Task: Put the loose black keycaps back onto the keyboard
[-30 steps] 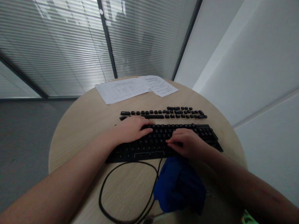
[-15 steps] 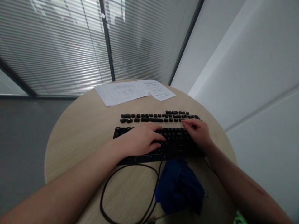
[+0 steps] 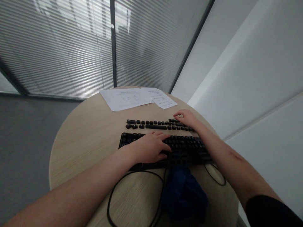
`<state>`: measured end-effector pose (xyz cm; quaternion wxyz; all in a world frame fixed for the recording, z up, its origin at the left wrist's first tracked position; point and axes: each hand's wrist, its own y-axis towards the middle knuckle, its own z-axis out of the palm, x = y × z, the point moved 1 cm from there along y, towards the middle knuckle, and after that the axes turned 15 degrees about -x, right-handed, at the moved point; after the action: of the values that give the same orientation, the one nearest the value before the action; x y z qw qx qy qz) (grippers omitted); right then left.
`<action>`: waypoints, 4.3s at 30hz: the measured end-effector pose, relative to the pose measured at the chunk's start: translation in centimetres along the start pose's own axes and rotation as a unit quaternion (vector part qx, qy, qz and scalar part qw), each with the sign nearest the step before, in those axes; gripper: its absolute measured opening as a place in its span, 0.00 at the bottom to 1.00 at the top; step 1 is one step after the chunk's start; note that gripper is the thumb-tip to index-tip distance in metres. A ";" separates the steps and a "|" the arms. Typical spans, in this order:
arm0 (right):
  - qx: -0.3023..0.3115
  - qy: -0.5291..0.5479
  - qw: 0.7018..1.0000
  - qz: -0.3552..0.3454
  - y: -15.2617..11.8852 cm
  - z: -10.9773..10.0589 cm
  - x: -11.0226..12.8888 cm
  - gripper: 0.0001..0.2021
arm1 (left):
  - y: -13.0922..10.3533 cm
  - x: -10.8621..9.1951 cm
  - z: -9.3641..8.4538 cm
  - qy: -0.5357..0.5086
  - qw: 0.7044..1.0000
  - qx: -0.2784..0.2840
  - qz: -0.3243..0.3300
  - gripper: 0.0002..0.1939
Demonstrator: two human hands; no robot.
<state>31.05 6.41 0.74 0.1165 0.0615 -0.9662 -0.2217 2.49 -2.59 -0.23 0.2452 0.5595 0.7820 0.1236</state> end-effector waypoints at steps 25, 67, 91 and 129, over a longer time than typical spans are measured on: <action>-0.064 0.130 0.984 -0.102 -7.3 -5.1 2.9 0.08 | 0.0 1.2 -0.7 -0.014 0.999 -0.012 0.028 0.08; 0.041 0.216 0.962 -0.160 -13.8 -3.2 5.6 0.03 | 0.4 1.5 -2.0 -0.088 0.994 -0.052 -0.032 0.12; -0.224 0.197 0.954 0.012 -12.9 -3.7 1.4 0.13 | 0.5 -1.1 0.7 0.024 1.000 0.001 0.019 0.21; 0.055 -0.057 0.996 -0.037 1.3 1.9 0.9 0.08 | 0.0 -1.2 1.6 0.033 0.999 0.011 0.015 0.21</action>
<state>29.64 8.17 -0.14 0.0496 0.0909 -0.9790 -0.1758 3.67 -3.78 -1.31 0.2109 0.5697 0.7824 0.1373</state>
